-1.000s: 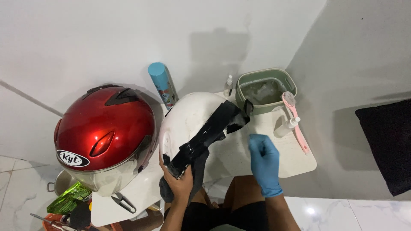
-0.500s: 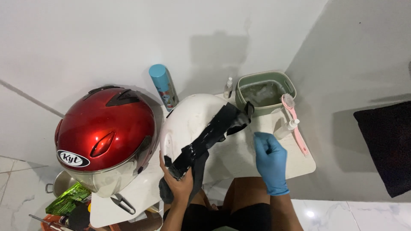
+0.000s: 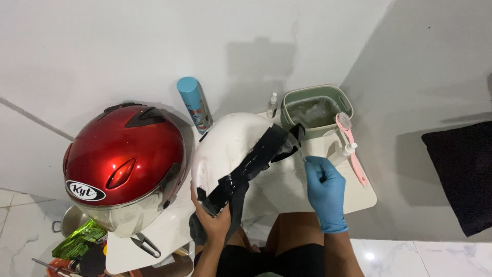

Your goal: The person cleans a white motorcycle helmet using a black cloth and a toothbrush. They wipe the exterior surface and scrub the black visor area with the toothbrush, occasionally dipping the brush into a container of soapy water.

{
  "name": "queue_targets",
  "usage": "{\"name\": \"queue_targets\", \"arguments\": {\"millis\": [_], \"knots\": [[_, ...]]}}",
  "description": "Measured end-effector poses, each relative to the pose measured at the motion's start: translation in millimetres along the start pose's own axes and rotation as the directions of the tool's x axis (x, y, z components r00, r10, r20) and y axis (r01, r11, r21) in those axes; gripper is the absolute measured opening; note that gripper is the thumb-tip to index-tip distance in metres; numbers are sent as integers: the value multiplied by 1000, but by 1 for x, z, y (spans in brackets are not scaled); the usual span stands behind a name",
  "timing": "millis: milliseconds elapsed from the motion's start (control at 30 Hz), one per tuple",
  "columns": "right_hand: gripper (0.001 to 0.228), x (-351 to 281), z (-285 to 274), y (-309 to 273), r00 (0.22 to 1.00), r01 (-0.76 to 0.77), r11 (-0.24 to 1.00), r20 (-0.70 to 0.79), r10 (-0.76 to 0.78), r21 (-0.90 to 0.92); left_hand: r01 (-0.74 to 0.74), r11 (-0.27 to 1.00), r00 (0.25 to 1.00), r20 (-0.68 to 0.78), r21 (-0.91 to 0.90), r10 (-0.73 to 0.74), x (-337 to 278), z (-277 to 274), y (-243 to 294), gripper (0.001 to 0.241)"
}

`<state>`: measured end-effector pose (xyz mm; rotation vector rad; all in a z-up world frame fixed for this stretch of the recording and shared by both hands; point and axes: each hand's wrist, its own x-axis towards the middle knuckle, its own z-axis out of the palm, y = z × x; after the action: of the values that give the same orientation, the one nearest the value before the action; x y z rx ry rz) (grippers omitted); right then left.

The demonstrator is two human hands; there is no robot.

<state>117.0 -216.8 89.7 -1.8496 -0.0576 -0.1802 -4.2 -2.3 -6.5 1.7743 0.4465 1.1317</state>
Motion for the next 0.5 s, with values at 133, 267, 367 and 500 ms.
{"name": "queue_targets", "arguments": {"millis": [133, 267, 367, 500], "knots": [[11, 0, 2, 0, 994, -37, 994, 107, 26, 101, -104, 993, 994, -33, 47, 106, -1, 2, -9, 79], [10, -4, 6, -6, 998, -16, 996, 59, 11, 88, -14, 1000, 1000, -9, 10, 14, -3, 0, -8, 89], [11, -4, 4, 10, 954, -115, 975, 296, 55, 191, -49, 998, 998, -25, 37, 50, 0, -1, -12, 78], [8, -10, 14, 7, 997, 66, 998, -27, -66, -13, 17, 997, 1000, 8, -82, -17, 2, -2, -7, 87]]}}
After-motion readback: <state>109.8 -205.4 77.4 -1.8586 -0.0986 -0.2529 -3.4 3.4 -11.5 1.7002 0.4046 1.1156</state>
